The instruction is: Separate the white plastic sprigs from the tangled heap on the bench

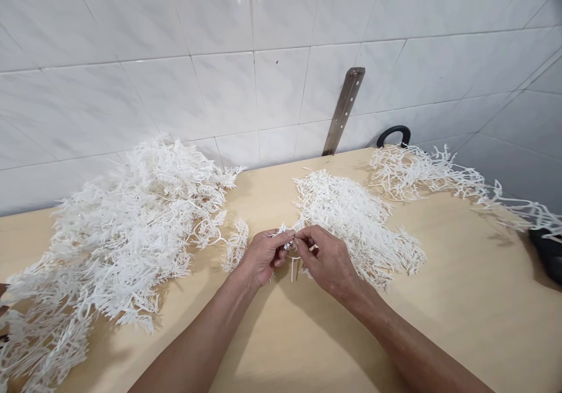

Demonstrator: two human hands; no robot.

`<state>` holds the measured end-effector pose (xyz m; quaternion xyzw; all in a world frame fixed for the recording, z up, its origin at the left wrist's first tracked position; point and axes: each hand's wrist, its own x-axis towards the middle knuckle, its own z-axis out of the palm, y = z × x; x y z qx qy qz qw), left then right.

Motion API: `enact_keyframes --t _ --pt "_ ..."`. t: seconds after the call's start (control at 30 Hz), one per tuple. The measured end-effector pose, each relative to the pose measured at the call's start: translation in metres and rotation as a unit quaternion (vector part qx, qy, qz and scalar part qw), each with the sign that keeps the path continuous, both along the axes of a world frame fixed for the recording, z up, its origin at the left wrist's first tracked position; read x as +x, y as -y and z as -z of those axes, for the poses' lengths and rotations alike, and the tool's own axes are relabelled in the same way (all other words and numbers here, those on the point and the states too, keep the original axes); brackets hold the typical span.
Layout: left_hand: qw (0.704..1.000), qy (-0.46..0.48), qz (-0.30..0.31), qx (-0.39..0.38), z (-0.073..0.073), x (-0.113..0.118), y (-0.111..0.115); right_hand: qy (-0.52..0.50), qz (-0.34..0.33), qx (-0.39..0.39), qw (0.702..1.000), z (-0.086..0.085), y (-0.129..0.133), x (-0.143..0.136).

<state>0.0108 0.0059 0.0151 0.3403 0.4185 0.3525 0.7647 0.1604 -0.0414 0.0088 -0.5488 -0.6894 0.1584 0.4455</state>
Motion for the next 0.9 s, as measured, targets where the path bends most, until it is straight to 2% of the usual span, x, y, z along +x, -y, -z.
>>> enact_keyframes --t 0.27,0.37,0.43,0.5,0.6,0.67,0.77,0.83,0.9 --pt "0.999 0.002 -0.008 -0.033 -0.002 0.003 0.001 0.064 -0.008 0.062 0.996 0.003 0.000 -0.003" --pt "0.999 -0.003 -0.022 -0.038 -0.001 0.004 0.001 0.064 -0.010 0.057 0.996 0.003 -0.002 -0.004" --pt "0.999 -0.016 -0.033 -0.028 -0.001 0.005 0.003 0.042 -0.008 0.012 0.999 0.001 -0.002 -0.003" --pt "0.999 -0.029 -0.041 -0.009 0.000 0.006 0.005 -0.010 -0.026 -0.083 0.996 -0.004 0.001 -0.002" --pt "0.996 -0.046 -0.072 0.023 0.002 0.009 0.006 -0.105 -0.107 -0.233 0.961 -0.015 0.007 -0.004" --pt "0.994 -0.053 -0.092 0.035 0.004 0.009 0.006 -0.141 -0.125 -0.259 0.947 -0.021 0.010 -0.005" --pt "0.994 -0.045 -0.090 0.033 0.006 0.008 0.003 -0.137 -0.032 -0.186 0.972 -0.027 0.008 0.004" --pt "0.997 -0.029 -0.073 0.026 0.006 0.005 0.001 -0.098 0.067 -0.103 0.988 -0.028 0.002 0.020" --pt "0.998 -0.013 -0.055 0.023 0.005 0.003 0.000 -0.038 0.179 -0.019 0.983 -0.028 -0.005 0.041"
